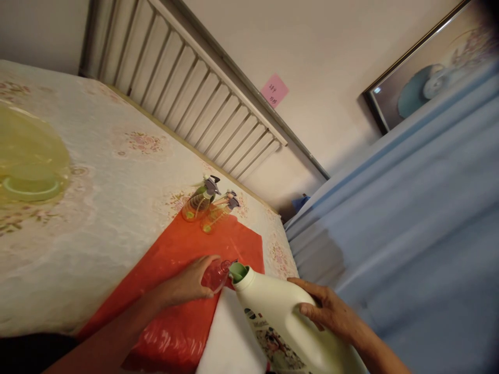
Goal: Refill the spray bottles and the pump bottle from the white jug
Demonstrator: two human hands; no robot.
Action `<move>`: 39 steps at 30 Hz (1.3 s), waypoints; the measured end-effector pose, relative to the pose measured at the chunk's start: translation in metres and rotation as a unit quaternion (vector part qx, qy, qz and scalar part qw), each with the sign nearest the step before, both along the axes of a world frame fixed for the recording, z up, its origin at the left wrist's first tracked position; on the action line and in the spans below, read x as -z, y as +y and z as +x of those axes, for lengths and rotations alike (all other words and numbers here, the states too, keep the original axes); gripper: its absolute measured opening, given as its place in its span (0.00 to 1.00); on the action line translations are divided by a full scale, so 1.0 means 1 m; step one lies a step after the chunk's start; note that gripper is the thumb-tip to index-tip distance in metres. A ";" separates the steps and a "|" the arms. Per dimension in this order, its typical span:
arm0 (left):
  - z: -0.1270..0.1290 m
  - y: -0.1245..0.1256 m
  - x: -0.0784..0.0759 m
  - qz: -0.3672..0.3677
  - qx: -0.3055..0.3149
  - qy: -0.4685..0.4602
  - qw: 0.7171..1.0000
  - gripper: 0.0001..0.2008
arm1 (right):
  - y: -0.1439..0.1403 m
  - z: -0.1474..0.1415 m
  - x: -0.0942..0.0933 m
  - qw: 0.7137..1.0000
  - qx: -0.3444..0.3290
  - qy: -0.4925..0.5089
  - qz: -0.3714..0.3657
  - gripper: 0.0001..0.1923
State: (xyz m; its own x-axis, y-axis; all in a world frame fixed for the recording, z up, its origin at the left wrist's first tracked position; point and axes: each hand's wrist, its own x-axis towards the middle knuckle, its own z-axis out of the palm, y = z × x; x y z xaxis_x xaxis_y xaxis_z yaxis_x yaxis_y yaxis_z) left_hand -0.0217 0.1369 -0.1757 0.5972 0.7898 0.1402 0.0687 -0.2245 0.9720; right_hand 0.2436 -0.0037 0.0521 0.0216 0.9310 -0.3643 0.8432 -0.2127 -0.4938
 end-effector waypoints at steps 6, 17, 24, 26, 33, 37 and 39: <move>-0.001 -0.001 -0.002 0.001 -0.001 0.005 1.000 0.39 | 0.000 0.001 -0.001 1.000 0.004 -0.014 -0.006 0.40; 0.000 0.000 -0.001 0.005 0.001 0.005 1.000 0.40 | 0.001 -0.001 -0.001 1.000 -0.001 -0.009 -0.008 0.40; 0.000 0.002 -0.001 0.004 0.006 0.017 1.000 0.40 | 0.002 0.000 0.000 1.000 -0.015 0.006 -0.003 0.39; 0.000 0.002 -0.003 0.002 0.006 0.024 1.000 0.40 | 0.003 -0.001 -0.001 1.000 -0.017 0.006 -0.003 0.39; 0.004 0.003 0.008 -0.005 0.000 0.002 1.000 0.40 | 0.003 -0.001 -0.002 0.999 -0.038 0.012 -0.002 0.36; 0.005 0.005 0.014 -0.009 0.003 -0.012 1.000 0.40 | 0.004 0.000 -0.002 0.999 -0.044 0.017 -0.002 0.36; 0.005 0.006 0.015 -0.008 0.001 -0.013 1.000 0.39 | 0.004 -0.001 -0.003 0.999 -0.041 0.012 -0.002 0.36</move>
